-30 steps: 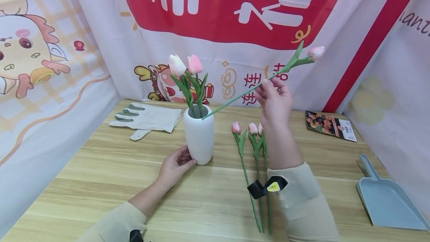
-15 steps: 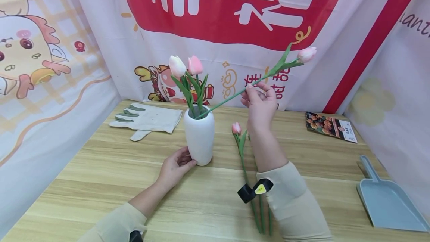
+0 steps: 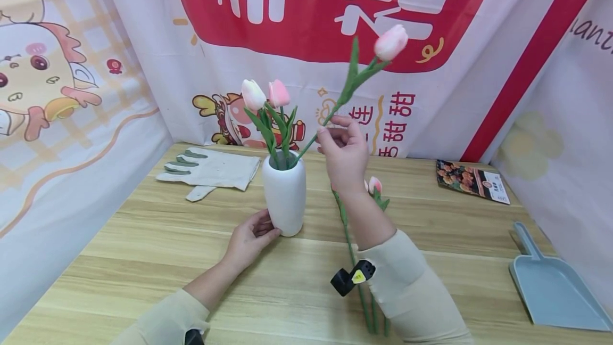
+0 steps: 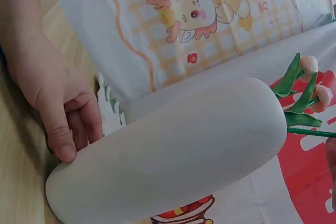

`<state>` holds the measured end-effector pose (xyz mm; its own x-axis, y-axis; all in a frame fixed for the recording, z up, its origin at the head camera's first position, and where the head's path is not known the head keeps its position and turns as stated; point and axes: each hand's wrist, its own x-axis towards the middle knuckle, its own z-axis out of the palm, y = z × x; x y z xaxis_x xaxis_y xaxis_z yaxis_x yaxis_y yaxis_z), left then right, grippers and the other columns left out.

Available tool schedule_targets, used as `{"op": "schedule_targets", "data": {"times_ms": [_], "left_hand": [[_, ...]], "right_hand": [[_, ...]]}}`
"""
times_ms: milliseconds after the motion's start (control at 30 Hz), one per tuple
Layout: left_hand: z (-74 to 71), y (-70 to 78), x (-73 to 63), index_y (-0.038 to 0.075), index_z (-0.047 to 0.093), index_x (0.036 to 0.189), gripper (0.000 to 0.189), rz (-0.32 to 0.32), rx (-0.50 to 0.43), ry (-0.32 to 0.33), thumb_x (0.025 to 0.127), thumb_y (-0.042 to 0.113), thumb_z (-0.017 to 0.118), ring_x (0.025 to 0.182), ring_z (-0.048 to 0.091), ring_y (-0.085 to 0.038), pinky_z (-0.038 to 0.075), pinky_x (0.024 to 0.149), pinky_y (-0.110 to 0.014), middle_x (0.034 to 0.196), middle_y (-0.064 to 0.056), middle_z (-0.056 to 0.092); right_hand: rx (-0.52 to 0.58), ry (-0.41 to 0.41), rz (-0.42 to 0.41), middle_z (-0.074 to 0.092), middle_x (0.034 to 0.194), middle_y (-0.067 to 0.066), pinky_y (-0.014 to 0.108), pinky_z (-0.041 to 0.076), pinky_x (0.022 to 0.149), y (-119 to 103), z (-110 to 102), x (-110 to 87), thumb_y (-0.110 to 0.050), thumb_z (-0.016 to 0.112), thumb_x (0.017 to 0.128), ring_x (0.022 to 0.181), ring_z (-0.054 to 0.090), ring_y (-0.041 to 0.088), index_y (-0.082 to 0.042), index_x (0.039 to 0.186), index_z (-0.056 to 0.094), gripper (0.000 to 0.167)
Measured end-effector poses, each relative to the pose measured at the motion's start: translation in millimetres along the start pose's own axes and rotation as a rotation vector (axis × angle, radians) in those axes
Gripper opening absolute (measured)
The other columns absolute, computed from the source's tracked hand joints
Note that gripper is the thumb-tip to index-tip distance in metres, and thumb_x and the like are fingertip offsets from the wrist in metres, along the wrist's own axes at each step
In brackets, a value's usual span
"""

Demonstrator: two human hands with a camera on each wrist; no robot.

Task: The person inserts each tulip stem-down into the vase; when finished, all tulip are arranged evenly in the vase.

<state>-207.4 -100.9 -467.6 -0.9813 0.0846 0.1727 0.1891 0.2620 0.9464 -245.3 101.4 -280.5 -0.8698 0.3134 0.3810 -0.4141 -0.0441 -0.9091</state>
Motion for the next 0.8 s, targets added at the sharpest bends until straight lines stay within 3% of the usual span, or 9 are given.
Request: {"op": "schedule_targets", "data": {"times_ms": [100, 233, 400, 567, 800], "left_hand": [[-0.2, 0.3, 0.0, 0.001, 0.058, 0.131, 0.053, 0.002, 0.000, -0.003, 0.084, 0.015, 0.078, 0.104, 0.069, -0.030, 0.059, 0.091, -0.037, 0.115, -0.018, 0.071], [-0.3, 0.3, -0.2, 0.001, 0.058, 0.130, 0.052, 0.007, -0.001, -0.004, 0.084, 0.014, 0.078, 0.104, 0.069, -0.031, 0.059, 0.091, -0.037, 0.114, -0.019, 0.071], [-0.1, -0.6, -0.2, 0.001, 0.058, 0.130, 0.052, 0.014, -0.004, -0.006, 0.084, 0.014, 0.078, 0.104, 0.069, -0.031, 0.059, 0.090, -0.037, 0.114, -0.019, 0.071], [0.2, -1.7, 0.1, 0.001, 0.059, 0.130, 0.052, 0.016, -0.010, -0.009, 0.084, 0.014, 0.078, 0.104, 0.069, -0.031, 0.059, 0.090, -0.037, 0.114, -0.019, 0.071], [0.0, -2.5, 1.3, 0.000, 0.058, 0.130, 0.052, 0.017, -0.002, -0.002, 0.083, 0.014, 0.078, 0.104, 0.070, -0.031, 0.060, 0.090, -0.036, 0.114, -0.019, 0.071]], "right_hand": [[-0.093, -0.062, -0.034, 0.069, 0.084, -0.004, 0.021, 0.061, 0.067, 1.2, 3.7, -3.7, -0.006, 0.068, 0.090, 0.072, 0.067, 0.007, -0.011, 0.107, 0.062, 0.019], [-0.180, -0.146, -0.069, 0.070, 0.088, 0.007, 0.018, 0.058, 0.067, 5.2, 7.2, -7.9, -0.007, 0.069, 0.090, 0.071, 0.064, 0.006, -0.003, 0.113, 0.062, 0.024], [-0.282, -0.237, -0.054, 0.069, 0.094, 0.017, 0.015, 0.055, 0.066, 10.5, 7.9, -12.0, -0.008, 0.069, 0.090, 0.075, 0.060, 0.009, -0.003, 0.114, 0.064, 0.025], [-0.315, -0.292, -0.056, 0.069, 0.093, 0.018, 0.015, 0.051, 0.064, 11.5, 8.0, -13.9, -0.008, 0.070, 0.089, 0.075, 0.058, 0.013, -0.002, 0.113, 0.066, 0.025], [-0.316, -0.304, -0.039, 0.068, 0.094, 0.017, 0.015, 0.051, 0.064, 9.2, 7.8, -13.7, -0.009, 0.069, 0.090, 0.078, 0.059, 0.013, -0.004, 0.115, 0.068, 0.026]]}}
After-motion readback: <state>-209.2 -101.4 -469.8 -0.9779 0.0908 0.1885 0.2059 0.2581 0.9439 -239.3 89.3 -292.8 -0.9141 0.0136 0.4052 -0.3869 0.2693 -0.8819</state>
